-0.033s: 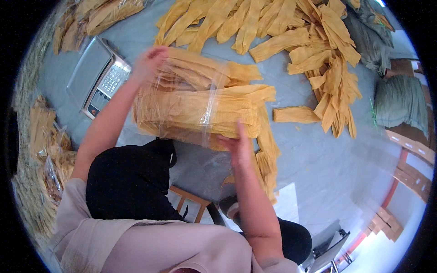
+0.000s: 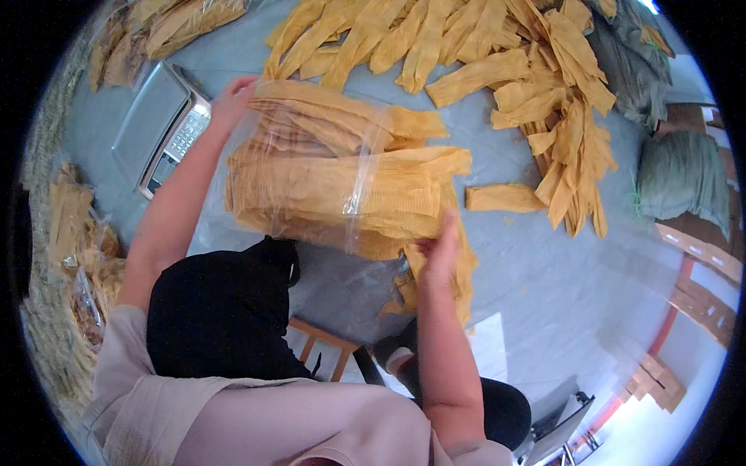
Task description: The person gathers yellow dried food strips from a table and places them into a clear plastic bag. They repeatedly add more strips, adjust the contents, and occasionally place the bag on a digital scale to check weight before continuing to fill it.
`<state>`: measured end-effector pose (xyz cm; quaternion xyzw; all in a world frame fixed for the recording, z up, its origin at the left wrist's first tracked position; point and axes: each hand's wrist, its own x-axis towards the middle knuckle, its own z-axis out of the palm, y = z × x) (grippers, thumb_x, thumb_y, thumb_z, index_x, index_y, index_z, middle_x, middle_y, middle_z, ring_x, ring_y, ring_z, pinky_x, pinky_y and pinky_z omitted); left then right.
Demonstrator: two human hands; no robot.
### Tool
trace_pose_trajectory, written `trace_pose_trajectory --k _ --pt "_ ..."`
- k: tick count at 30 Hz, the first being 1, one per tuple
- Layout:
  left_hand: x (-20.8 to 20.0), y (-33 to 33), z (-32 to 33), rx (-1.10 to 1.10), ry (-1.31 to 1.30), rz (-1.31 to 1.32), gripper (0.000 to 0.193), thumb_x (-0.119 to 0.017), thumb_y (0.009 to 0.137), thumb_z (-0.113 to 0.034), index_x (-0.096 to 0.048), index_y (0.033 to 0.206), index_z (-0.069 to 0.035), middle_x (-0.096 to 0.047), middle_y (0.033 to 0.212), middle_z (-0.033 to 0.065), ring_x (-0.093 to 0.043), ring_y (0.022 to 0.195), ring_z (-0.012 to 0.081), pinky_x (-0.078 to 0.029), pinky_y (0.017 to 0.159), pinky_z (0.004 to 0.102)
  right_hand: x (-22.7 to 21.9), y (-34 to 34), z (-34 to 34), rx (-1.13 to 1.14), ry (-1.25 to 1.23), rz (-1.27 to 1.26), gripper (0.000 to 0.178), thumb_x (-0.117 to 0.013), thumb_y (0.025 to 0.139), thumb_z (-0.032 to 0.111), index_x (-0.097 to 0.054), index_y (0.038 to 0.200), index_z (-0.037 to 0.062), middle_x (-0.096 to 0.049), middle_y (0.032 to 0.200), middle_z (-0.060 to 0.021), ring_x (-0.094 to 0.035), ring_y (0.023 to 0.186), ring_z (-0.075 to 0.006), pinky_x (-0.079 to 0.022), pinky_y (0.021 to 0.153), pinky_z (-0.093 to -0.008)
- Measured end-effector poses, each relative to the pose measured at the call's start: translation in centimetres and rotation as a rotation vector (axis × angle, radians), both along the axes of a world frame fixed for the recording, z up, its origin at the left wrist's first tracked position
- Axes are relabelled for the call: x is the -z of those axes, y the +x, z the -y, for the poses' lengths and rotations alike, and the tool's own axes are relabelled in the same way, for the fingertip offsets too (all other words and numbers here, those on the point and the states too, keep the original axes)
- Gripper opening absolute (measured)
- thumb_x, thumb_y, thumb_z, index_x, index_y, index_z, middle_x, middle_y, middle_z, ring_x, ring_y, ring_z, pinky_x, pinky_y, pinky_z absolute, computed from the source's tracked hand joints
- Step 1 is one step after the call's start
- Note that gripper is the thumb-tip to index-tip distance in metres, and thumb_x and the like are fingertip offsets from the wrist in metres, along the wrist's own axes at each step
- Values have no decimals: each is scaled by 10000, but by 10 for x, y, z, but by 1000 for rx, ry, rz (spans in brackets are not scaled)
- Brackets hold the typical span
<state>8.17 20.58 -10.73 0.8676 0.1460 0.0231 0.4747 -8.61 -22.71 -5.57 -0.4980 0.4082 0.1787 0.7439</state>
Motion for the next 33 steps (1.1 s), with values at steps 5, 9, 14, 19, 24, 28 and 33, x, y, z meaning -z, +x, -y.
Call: trace_pose_trajectory --k 5,9,14,19,24,28,33 --pt "50 0 -57 -332 -205 -264 397 -526 923 -348 -537 1266 -149 -638 1061 45 -592 976 212 -436 898 316 -27 56 20 13 -548 360 676 -542 877 488 -304 1417 157 -407 1386 -68 -393 1253 -233 -284 1024 -426" --pt "36 -1 -60 -157 -539 -448 381 -510 939 -295 -522 1277 -118 -626 1101 44 -595 967 169 -447 874 268 -32 87 -12 -270 -358 469 473 -562 901 330 -464 1336 171 -464 1318 -69 -439 1177 -171 -343 989 -349" --pt "-3 -15 -6 96 -643 -491 316 -523 936 -203 -549 1222 -71 -630 1075 36 -593 938 103 -467 814 234 2 44 -70 -171 -701 586 358 -639 814 108 -567 1160 46 -533 1113 -60 -497 994 -148 -420 829 -271" --pt "-4 -41 24 204 216 -149 412 -533 922 -238 -480 1285 -53 -534 1252 141 -513 1137 241 -392 971 334 -3 35 -90 -66 -636 591 309 -648 823 137 -590 1110 40 -565 1021 -57 -545 837 -139 -434 737 -238" --pt "-72 -87 125 749 536 76 484 -518 906 -353 -453 1332 -132 -420 1374 134 -355 1293 324 -271 1072 422 62 65 68 -155 -738 384 364 -695 796 213 -602 1101 37 -635 974 -107 -606 888 -211 -467 772 -291" --pt "-61 -94 150 966 555 34 485 -484 905 -363 -453 1336 -142 -367 1430 107 -313 1330 318 -226 1100 436 120 20 109 -611 -1291 61 348 -722 766 236 -632 1036 35 -659 916 -135 -636 902 -235 -487 761 -317" --pt "-70 -82 155 879 322 -46 437 -534 888 -361 -525 1269 -148 -429 1371 104 -377 1275 316 -281 1063 420 92 35 116 -695 -653 22 359 -732 760 207 -615 1062 55 -659 930 -82 -633 893 -202 -493 773 -313"
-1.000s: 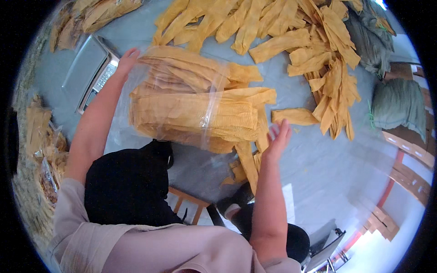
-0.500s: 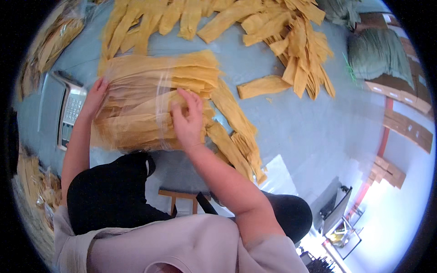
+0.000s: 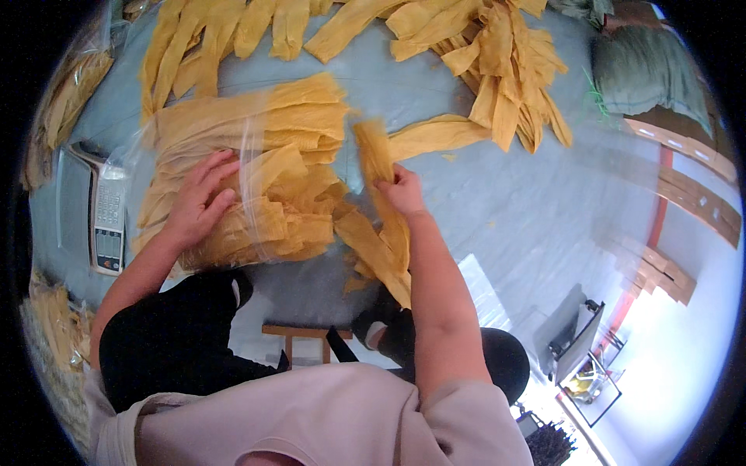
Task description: The person gathers yellow dried food strips from a table and places them into a clear plastic bag. They repeatedly add more strips, adjust the contents, and occasionally place the bag on a digital scale to check weight before continuing to fill it.
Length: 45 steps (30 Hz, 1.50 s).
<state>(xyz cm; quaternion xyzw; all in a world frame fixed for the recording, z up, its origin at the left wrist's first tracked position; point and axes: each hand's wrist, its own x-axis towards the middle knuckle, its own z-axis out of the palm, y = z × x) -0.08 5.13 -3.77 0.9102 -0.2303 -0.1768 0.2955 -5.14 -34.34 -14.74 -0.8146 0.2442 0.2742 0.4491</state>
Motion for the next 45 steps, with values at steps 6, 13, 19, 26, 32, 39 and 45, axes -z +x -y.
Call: trace_pose_trajectory --k 6,13,19,26,32,39,45 --pt "1 11 11 -51 -175 -68 397 -601 852 -303 -551 1182 -89 -505 1228 121 -472 1145 318 -364 980 382 -34 53 78 739 632 243 342 -655 819 106 -553 1134 22 -630 1048 -56 -607 955 -195 -488 821 -327" --pt "-10 21 37 -202 -153 -236 230 -658 796 -174 -556 957 -45 -526 981 96 -530 918 238 -436 813 323 -36 103 81 851 524 484 428 -634 830 87 -485 1225 21 -584 1154 -86 -574 1038 -235 -478 872 -381" --pt "28 17 14 -208 -352 -381 111 -605 826 -113 -561 890 -34 -518 865 15 -478 744 94 -402 680 225 -72 111 103 139 -110 171 318 -646 761 79 -618 1075 35 -647 954 -28 -592 881 -146 -468 790 -299" --pt "5 20 33 -355 -316 -462 158 -627 835 -173 -547 817 -38 -492 811 24 -478 711 112 -404 658 244 -57 114 103 -718 -608 -28 500 -622 715 92 -572 1210 139 -605 1141 -83 -573 1026 -269 -458 865 -369" --pt "-3 23 43 -142 -118 -275 198 -622 856 -208 -517 805 -48 -451 777 4 -468 679 87 -399 602 244 19 92 129 -782 -854 149 684 -670 733 271 -394 1352 181 -493 1282 -81 -482 1175 -282 -395 959 -436" --pt "4 11 14 -640 -756 -932 116 -586 887 -204 -548 801 -136 -415 646 -69 -383 599 31 -280 518 195 -9 36 91 -966 -986 57 476 -741 678 305 -556 1091 156 -580 1039 -57 -525 1040 -277 -256 1071 -485" --pt "11 5 8 -668 -910 -957 114 -586 886 -199 -543 792 -150 -413 649 -86 -357 584 20 -264 527 177 -59 15 84 -886 -867 307 364 -700 714 183 -578 1056 159 -604 1046 -34 -505 1052 -242 -163 1086 -563"
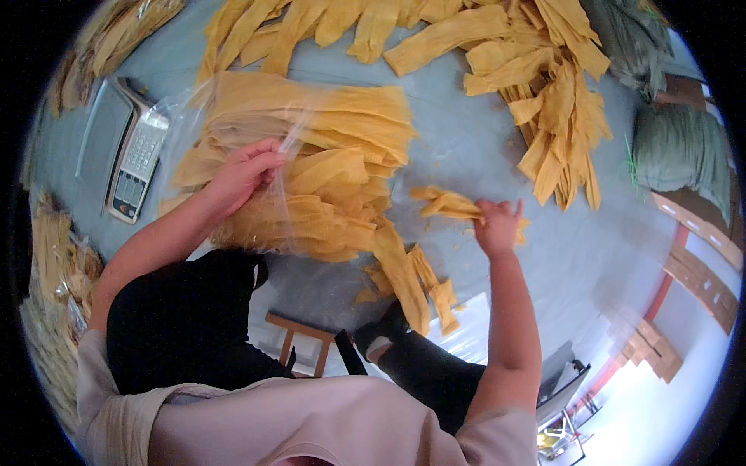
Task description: The person gathers yellow dried food strips from a table and places them into a clear plastic bag. They repeatedly add more strips, adjust the contents, and occasionally place the bag on a digital scale to check weight before continuing to fill it.
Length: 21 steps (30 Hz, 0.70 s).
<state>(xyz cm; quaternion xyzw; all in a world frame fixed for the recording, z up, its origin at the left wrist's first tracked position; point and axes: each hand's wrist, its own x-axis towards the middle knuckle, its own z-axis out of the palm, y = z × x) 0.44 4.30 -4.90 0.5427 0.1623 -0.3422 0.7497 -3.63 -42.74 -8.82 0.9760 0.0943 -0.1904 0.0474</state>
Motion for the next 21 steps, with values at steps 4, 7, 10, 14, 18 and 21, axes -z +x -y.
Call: trace_pose_trajectory --k 4,7,10,14,18,21 --pt "8 -2 -3 1 -55 -17 117 -593 880 -204 -542 790 -150 -419 649 -84 -364 594 18 -271 540 174 -82 45 -22 44 319 221 425 -686 749 125 -558 1154 123 -595 1049 -95 -520 1027 -271 -262 1062 -464" --pt "5 -4 -4 -26 -77 48 132 -600 870 -213 -540 770 -150 -424 644 -81 -367 583 19 -271 530 177 -154 75 -103 295 1064 -152 480 -649 800 88 -485 1251 53 -579 1146 -94 -507 1098 -227 -349 1004 -338" --pt "13 -5 -6 -67 -102 38 141 -602 861 -218 -543 753 -148 -436 652 -74 -376 594 22 -277 532 182 -157 84 -173 476 1448 -745 571 -600 817 20 -375 1342 5 -521 1271 -64 -461 1175 -158 -357 991 -306" --pt "19 -6 -6 -169 -172 23 63 -567 869 -185 -562 832 -135 -445 711 -78 -399 642 35 -312 588 188 -101 81 -197 200 902 -912 714 -650 757 86 -324 1389 16 -501 1302 -90 -429 1217 -194 -329 1016 -311" --pt "5 -9 -7 -135 -51 76 86 -577 867 -179 -571 803 -121 -463 745 -60 -421 655 57 -337 602 207 -109 103 -211 60 417 -1061 799 -693 712 150 -313 1409 50 -496 1308 -124 -406 1242 -188 -319 1017 -297" --pt "-10 -6 6 40 240 576 147 -609 844 -184 -557 759 -76 -475 731 -1 -461 654 114 -383 607 251 -142 120 -245 -111 143 -987 705 -698 715 188 -400 1341 62 -555 1220 -135 -480 1143 -191 -362 963 -312"
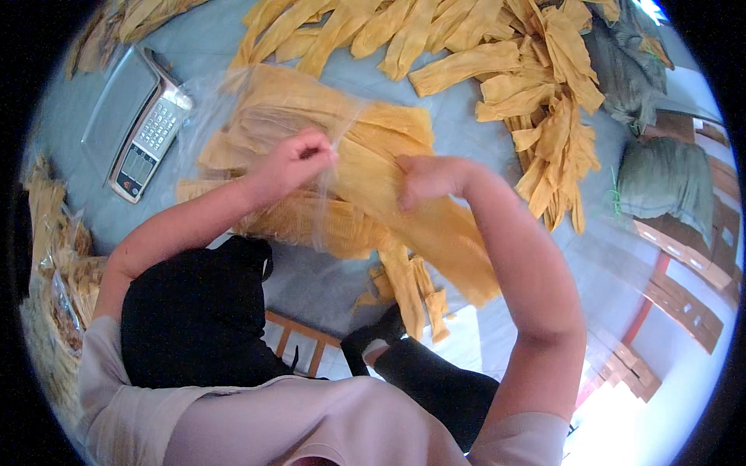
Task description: The person gathers yellow dried food strips from a table and places them into a clear plastic bag. They repeatedly add more strips, adjust the contents, and occasionally place the bag on a digital scale to check weight before continuing to fill it.
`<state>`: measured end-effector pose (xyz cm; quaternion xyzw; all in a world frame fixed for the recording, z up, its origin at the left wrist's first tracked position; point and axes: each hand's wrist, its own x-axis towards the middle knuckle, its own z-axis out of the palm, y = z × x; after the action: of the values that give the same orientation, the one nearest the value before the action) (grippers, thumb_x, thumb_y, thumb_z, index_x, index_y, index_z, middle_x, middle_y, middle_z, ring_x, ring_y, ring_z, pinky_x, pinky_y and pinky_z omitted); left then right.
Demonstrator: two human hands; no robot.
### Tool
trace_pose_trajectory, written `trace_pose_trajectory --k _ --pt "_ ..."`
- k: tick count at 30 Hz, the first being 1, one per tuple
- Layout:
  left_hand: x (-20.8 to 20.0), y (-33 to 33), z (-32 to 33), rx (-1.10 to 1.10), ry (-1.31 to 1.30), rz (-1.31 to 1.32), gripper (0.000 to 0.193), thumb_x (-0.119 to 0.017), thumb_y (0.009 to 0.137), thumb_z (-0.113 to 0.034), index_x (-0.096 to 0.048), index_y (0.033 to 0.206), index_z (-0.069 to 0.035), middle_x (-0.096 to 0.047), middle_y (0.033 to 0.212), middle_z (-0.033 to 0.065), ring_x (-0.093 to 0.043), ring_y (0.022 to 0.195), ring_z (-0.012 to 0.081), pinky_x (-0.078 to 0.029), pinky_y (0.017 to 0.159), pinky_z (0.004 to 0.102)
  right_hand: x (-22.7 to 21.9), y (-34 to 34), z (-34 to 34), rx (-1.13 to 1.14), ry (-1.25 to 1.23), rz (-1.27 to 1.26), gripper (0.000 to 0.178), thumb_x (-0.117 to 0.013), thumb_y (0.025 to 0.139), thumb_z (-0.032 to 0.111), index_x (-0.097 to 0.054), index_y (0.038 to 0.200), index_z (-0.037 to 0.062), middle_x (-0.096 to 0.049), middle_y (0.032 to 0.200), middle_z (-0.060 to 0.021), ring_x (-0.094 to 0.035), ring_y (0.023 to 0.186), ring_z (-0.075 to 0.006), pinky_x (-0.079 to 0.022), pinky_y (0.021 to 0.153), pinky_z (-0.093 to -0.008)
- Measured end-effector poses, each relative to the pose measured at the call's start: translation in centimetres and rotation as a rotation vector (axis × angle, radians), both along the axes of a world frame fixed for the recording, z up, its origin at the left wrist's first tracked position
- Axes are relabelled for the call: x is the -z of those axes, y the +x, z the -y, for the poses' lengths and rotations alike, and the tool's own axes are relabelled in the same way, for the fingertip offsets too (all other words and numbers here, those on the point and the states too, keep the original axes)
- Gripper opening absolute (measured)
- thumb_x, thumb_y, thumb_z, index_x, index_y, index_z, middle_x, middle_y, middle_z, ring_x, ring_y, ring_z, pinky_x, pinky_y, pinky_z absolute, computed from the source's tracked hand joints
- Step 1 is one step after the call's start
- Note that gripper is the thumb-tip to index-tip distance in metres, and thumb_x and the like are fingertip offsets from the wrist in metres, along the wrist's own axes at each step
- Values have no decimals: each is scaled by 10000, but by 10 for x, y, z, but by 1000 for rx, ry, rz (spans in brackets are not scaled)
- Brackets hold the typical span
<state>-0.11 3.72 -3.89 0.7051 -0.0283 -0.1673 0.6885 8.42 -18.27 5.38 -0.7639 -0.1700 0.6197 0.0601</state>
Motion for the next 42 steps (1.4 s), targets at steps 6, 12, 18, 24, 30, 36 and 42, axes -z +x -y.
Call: trace_pose_trajectory --k 6,12,18,24,30,36,42 --pt "-11 1 7 121 292 350 176 -627 837 -179 -555 788 -26 -490 773 53 -509 692 158 -420 630 310 32 37 -57 80 349 255 303 -670 750 197 -624 989 16 -656 943 -143 -602 895 -230 -461 785 -328" --pt "-5 -9 -89 -343 209 81 157 -597 866 -168 -625 922 -24 -578 873 66 -582 799 184 -467 744 316 65 5 14 415 593 793 407 -691 787 319 -621 1097 65 -623 1092 -154 -604 966 -271 -476 824 -345" --pt "68 -69 -219 -714 95 -502 437 -516 928 -391 -550 1230 -77 -527 1280 93 -524 1136 213 -423 944 324 61 -19 90 1399 251 349 503 -675 812 404 -575 1225 136 -591 1168 -45 -549 1057 -185 -418 902 -321" --pt "21 -24 -114 -716 -398 -528 615 -469 927 -483 -421 1341 -31 -487 1319 113 -462 1212 250 -387 1002 376 126 -46 17 1303 521 427 458 -624 865 377 -561 1226 103 -576 1173 -51 -527 1055 -149 -411 875 -274" --pt "29 -7 -164 -622 564 1 562 -554 901 -390 -431 1345 -69 -415 1395 138 -375 1296 266 -273 1082 355 103 -65 77 1574 619 341 425 -628 848 407 -608 1146 104 -616 1088 -73 -565 974 -149 -464 782 -301" --pt "11 -20 -72 215 1166 536 591 -575 836 -452 -449 1353 -197 -396 1418 71 -322 1332 291 -153 1100 504 217 -261 176 455 -321 265 692 -745 677 493 -513 1218 129 -551 1219 -152 -552 1072 -287 -447 884 -416" --pt "16 -18 -60 184 1092 509 553 -553 850 -451 -455 1347 -230 -388 1427 38 -310 1339 279 -112 1094 531 206 -258 160 468 -302 553 485 -757 638 375 -600 1021 121 -624 1001 -121 -588 980 -311 -462 855 -419"
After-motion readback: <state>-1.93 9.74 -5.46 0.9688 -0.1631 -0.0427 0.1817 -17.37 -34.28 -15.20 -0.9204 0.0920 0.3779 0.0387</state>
